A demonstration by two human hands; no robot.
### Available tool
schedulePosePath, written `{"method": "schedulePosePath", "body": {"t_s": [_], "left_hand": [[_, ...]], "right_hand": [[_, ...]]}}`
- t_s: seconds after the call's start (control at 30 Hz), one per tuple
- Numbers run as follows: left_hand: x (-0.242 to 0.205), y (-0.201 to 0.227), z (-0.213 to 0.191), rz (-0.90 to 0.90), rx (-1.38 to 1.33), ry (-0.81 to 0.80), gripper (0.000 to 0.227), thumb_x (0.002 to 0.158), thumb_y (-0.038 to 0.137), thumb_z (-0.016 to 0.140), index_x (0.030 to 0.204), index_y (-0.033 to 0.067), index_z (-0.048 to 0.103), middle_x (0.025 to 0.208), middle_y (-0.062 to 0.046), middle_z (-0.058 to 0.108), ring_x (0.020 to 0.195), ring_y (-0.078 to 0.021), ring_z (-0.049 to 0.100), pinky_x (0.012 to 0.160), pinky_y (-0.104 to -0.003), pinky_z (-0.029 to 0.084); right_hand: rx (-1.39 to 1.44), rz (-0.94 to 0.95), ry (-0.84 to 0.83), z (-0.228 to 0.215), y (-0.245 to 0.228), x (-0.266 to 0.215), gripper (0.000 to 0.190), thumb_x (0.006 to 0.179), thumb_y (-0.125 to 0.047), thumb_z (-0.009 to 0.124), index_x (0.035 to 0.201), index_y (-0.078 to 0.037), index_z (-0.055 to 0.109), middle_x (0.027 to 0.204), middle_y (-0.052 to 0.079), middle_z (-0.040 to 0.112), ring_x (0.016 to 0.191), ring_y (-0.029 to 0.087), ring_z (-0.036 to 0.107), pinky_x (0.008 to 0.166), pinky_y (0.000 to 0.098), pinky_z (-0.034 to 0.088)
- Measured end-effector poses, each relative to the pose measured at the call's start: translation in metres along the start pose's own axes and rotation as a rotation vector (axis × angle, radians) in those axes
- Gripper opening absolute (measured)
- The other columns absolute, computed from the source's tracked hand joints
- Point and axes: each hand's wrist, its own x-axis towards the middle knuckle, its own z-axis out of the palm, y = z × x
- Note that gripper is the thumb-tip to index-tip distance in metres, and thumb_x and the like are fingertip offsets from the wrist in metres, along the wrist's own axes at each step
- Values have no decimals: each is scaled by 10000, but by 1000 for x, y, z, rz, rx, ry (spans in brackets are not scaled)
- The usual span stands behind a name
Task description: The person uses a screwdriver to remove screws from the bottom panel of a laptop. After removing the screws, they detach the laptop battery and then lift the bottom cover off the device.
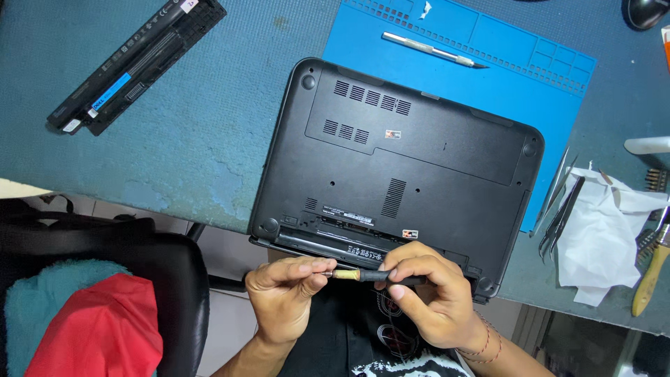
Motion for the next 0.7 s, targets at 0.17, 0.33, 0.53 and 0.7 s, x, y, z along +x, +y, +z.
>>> {"method": "schedulePosePath", "body": {"t_s": [0.17, 0.33, 0.53, 0.7], "left_hand": [[1, -4, 5, -8, -108, -54, 161, 732, 75, 780, 864, 98, 691, 838, -128, 717, 807, -299, 723, 709, -374, 635], [4, -1, 0, -62, -153, -105, 156, 733, 48, 779, 852, 104, 695, 834, -121, 718, 842, -320, 702, 760, -406, 610], [12, 7, -18, -71, -172, -121, 179, 735, 46, 781, 879, 114, 698, 844, -121, 712, 895, -345, 681, 777, -381, 603], [34, 32, -32, -71, 50, -365, 210, 664, 64, 808, 827, 145, 704, 790, -70, 722, 828, -334, 721, 731, -361, 620]], "right_hand": [[-26, -26, 26, 1, 0, -8, 62, 864, -65, 573, 923, -74, 557, 893, 128, 617, 671, 199, 684, 632, 254, 612], [-10, 47, 63, 8, 0, -14, 117, 890, -159, 562, 935, -51, 560, 766, 102, 627, 637, 197, 685, 618, 265, 558], [50, 132, 52, 25, 1, -13, 174, 904, -194, 557, 993, -45, 542, 700, 31, 682, 581, 134, 704, 572, 224, 577], [-96, -133, 24, 31, 3, -11, 134, 881, -88, 596, 987, -19, 550, 888, 143, 678, 802, 237, 714, 747, 269, 596]]}}
